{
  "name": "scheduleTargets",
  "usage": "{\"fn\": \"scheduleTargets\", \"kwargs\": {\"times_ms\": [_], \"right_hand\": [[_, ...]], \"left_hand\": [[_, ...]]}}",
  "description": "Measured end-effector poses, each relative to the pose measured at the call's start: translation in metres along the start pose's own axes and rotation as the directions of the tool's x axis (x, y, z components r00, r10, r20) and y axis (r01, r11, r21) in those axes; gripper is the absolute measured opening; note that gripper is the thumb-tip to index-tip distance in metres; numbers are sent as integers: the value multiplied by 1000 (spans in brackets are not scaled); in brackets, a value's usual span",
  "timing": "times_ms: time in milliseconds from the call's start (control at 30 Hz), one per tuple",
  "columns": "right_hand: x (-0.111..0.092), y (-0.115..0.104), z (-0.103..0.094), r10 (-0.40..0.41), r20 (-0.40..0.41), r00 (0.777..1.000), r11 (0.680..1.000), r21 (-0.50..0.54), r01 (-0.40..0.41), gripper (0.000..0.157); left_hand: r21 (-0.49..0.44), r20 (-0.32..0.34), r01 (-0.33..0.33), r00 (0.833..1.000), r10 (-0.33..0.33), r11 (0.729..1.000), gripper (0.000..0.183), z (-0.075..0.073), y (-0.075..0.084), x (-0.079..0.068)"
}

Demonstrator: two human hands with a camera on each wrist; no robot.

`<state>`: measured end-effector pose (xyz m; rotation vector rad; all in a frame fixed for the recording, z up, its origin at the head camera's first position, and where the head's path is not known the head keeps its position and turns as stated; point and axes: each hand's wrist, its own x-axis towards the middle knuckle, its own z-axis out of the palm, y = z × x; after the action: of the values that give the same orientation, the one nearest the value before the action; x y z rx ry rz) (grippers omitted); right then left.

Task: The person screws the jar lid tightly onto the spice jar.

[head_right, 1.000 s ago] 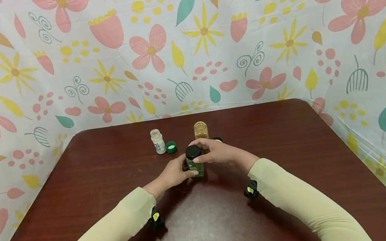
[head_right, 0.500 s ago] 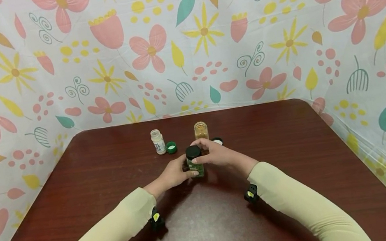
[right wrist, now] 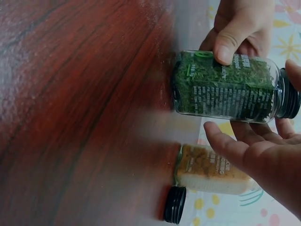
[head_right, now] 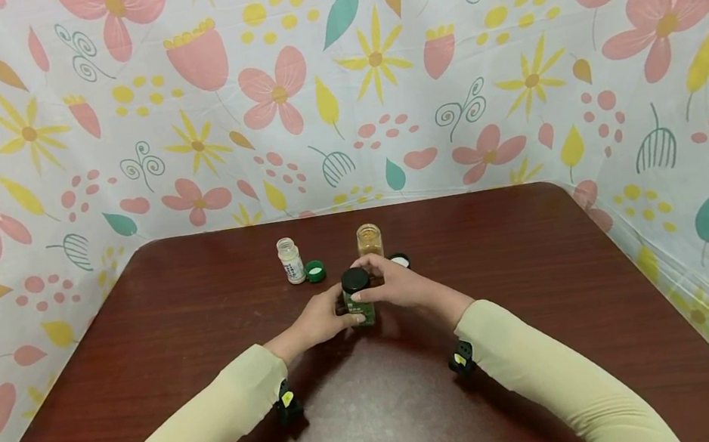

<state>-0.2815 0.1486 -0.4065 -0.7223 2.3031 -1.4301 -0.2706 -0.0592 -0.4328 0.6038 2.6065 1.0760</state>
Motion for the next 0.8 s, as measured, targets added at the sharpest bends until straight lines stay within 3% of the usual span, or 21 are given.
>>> {"fn": "scheduleTargets", "kwargs": {"times_ms": [133,333,500,800], "right_hand": [[1,2,-8,44,87,995,998,46,-48,66],[4,-4,-20,145,223,964,978,117,-174,76],[7,-7,-26,159,256,954,979,85,-186,71],[7,-8,-25,146,242,959,983,74,-168,65]], "left_hand": [[14,-3,-15,1000,15,1000,60,1,0,1],[18,-6,-27,1000,27,999,57,1,-1,1],[24,-5,-36,999,36,999,58,1,-2,1],[15,-15,-31,999,32,999,58,0,1,-1]]}}
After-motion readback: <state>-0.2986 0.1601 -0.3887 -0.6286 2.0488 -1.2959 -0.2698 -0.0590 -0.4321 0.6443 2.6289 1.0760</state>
